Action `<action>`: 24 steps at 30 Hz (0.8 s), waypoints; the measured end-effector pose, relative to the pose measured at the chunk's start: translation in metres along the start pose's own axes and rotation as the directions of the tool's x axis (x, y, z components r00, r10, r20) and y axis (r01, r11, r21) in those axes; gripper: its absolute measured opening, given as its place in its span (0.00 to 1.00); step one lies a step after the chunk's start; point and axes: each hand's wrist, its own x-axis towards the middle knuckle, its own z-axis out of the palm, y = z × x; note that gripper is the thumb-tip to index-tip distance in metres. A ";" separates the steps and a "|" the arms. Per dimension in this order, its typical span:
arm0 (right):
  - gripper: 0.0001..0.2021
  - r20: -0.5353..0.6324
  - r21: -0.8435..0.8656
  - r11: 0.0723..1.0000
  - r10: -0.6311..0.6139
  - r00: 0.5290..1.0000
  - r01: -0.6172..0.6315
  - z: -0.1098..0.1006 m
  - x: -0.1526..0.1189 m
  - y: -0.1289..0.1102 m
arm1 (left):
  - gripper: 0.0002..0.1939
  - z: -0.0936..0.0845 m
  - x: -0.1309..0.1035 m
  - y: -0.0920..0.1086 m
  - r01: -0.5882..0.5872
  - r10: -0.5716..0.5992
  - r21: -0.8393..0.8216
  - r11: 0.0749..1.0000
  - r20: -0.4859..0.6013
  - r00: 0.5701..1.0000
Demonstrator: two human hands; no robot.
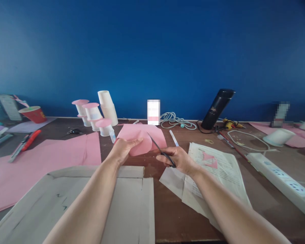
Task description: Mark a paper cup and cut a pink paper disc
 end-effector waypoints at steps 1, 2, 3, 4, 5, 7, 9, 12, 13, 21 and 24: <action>0.23 0.005 -0.004 1.000 0.000 1.000 0.000 0.000 0.000 -0.001 | 0.27 0.000 0.000 0.000 0.004 -0.004 -0.001 1.000 0.003 1.000; 0.23 0.009 -0.011 1.000 0.001 1.000 -0.001 -0.001 -0.001 -0.001 | 0.27 -0.001 0.000 0.000 0.008 -0.008 -0.002 1.000 0.007 1.000; 0.23 0.012 -0.020 1.000 0.001 1.000 -0.001 -0.001 -0.001 -0.002 | 0.27 -0.001 0.000 0.000 0.011 -0.011 -0.001 1.000 0.012 1.000; 0.23 0.016 -0.029 1.000 -0.002 1.000 0.002 -0.001 -0.002 -0.003 | 0.27 -0.002 0.001 0.000 0.015 -0.015 -0.001 1.000 0.020 1.000; 0.23 0.020 -0.034 0.999 -0.005 1.000 0.005 -0.002 -0.002 -0.003 | 0.27 -0.003 0.001 0.000 0.020 -0.020 0.000 1.000 0.028 0.999; 0.23 0.032 -0.039 0.999 -0.010 0.999 0.011 -0.002 -0.003 -0.004 | 0.28 -0.004 0.000 0.000 0.030 -0.030 0.003 1.000 0.039 0.999; 0.23 0.041 -0.046 0.999 -0.019 0.999 0.021 -0.002 -0.003 -0.005 | 0.28 -0.005 0.000 0.001 0.043 -0.043 0.005 0.999 0.046 0.998; 0.22 0.061 -0.066 0.997 -0.037 0.997 0.041 -0.003 -0.003 -0.005 | 0.29 -0.005 -0.001 0.003 0.059 -0.059 0.003 0.998 0.050 0.997; 0.22 0.067 -0.068 0.997 -0.041 0.997 0.046 -0.003 -0.002 -0.005 | 0.29 -0.005 -0.001 0.003 0.062 -0.062 0.005 0.998 0.049 0.997; 0.22 0.079 -0.034 0.997 -0.070 0.994 0.073 -0.005 0.002 0.006 | 0.26 -0.010 0.002 -0.002 0.069 -0.071 0.092 0.993 0.023 0.997; 0.23 0.085 -0.014 0.997 -0.073 0.994 0.075 -0.005 0.002 0.006 | 0.26 -0.010 0.002 -0.003 0.064 -0.067 0.110 0.992 0.021 0.998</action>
